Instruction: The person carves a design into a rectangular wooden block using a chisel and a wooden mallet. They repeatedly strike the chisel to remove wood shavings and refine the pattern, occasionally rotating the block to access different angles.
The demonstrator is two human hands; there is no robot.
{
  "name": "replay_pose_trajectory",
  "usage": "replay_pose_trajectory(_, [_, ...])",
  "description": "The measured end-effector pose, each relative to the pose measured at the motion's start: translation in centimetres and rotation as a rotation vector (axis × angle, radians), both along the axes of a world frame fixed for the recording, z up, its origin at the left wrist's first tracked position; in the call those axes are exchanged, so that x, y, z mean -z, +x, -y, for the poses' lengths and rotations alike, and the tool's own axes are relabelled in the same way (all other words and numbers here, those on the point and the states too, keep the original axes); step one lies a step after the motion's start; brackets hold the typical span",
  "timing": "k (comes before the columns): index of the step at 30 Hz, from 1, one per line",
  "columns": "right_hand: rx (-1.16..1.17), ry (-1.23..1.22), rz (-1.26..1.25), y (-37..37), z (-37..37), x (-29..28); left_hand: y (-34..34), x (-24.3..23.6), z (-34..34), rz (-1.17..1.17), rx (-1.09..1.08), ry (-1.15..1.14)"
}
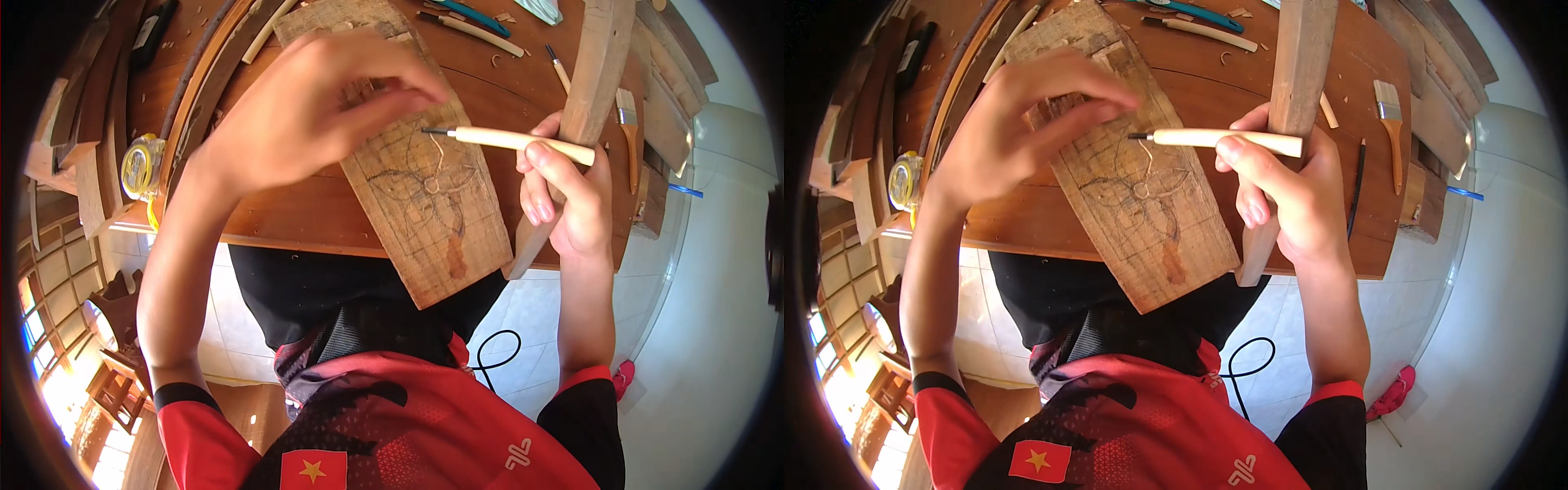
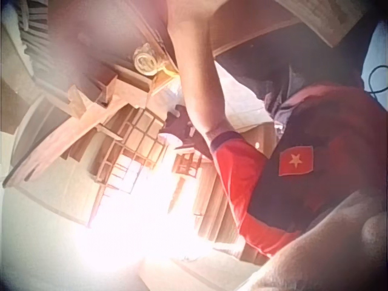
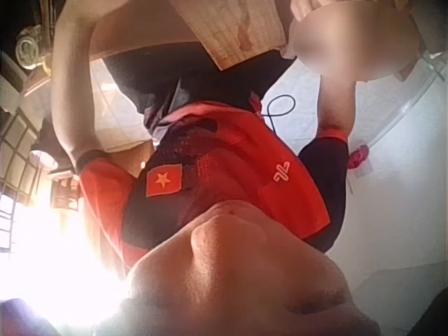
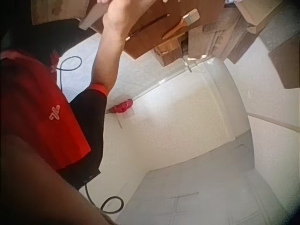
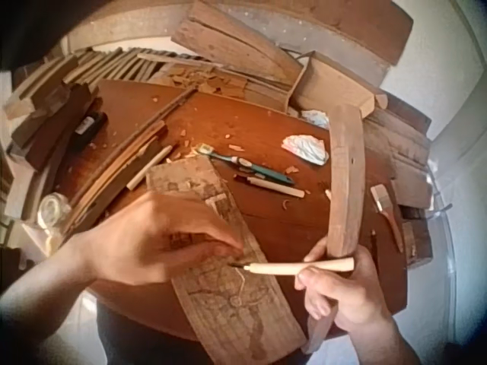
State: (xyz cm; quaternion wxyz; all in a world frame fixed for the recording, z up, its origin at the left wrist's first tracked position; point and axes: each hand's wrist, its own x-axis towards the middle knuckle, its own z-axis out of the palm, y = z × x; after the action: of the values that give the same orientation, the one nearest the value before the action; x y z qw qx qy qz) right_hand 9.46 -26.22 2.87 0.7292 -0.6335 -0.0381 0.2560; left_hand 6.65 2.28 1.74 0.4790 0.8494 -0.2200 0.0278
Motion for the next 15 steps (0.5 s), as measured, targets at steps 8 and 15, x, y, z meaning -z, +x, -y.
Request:
replay_pose_trajectory(8, [0.103, -0.128, 0.088, -3.4, 0.1, 0.5, 6.7, -0.5, 1.6, -0.291, 0.615, -0.004])
replay_pose_trajectory(15, [0.043, -0.193, 0.089, -2.8, -0.2, -0.4, 6.0, -2.4, 3.3, -0.354, 0.527, 0.094])
